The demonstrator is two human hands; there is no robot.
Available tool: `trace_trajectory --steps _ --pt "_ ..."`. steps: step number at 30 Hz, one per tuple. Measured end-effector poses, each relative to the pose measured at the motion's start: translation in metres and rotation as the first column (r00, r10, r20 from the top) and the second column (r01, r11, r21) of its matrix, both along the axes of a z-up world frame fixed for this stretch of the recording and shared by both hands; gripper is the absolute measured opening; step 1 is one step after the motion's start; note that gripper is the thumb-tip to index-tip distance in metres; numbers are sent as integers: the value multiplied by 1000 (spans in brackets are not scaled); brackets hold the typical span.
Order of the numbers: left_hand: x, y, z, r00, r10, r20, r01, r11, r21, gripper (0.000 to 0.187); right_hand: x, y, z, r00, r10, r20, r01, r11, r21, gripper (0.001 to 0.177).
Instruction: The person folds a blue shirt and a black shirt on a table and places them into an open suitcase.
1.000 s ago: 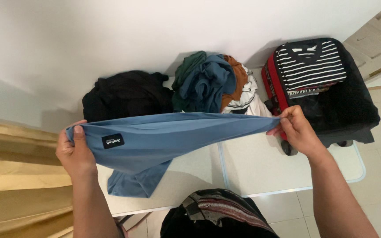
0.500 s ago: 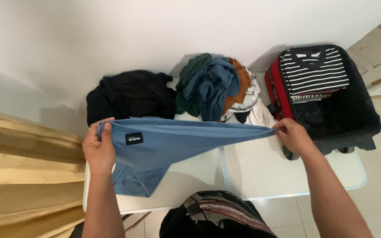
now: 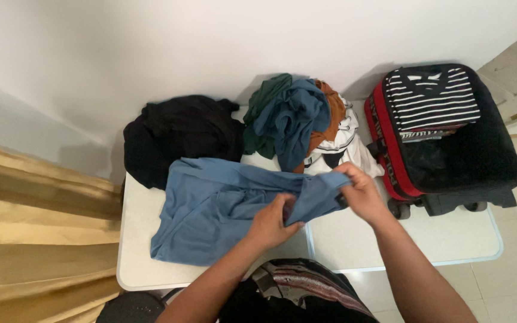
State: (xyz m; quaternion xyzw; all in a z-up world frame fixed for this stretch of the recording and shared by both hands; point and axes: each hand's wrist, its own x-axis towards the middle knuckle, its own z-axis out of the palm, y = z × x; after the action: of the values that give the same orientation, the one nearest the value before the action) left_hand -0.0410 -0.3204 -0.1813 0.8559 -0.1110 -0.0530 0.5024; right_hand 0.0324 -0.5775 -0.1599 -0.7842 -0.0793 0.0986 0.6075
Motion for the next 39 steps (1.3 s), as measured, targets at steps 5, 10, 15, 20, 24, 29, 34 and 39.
trace_trajectory --steps 5,10,15,20,24,29,34,39 --pt "-46 77 -114 999 -34 -2 31 874 484 18 -11 -68 -26 859 -471 201 482 876 -7 9" --pt "-79 125 -125 996 14 -86 49 730 682 34 -44 -98 -46 830 -557 43 556 818 -148 16" --pt "-66 161 -68 994 55 92 -104 727 679 37 -47 -111 -56 790 -613 7 611 786 -96 22" --pt "-30 212 -12 980 182 -82 -97 794 601 19 -33 -132 -68 790 -607 -85 613 777 144 21" --pt "-9 229 20 769 48 -637 -101 994 -47 24 -18 -149 -76 784 -570 -245 621 723 303 20" --pt "10 218 22 803 -29 -595 -488 541 -685 54 -13 -162 -61 780 -527 -338 615 743 264 24" --pt "13 210 -69 463 66 -884 -832 375 -408 97 -14 -160 -53 726 -553 -410 658 731 180 33" --pt "-9 223 -133 511 201 -836 -612 768 -190 95 -22 -165 -64 756 -468 -458 556 828 72 41"
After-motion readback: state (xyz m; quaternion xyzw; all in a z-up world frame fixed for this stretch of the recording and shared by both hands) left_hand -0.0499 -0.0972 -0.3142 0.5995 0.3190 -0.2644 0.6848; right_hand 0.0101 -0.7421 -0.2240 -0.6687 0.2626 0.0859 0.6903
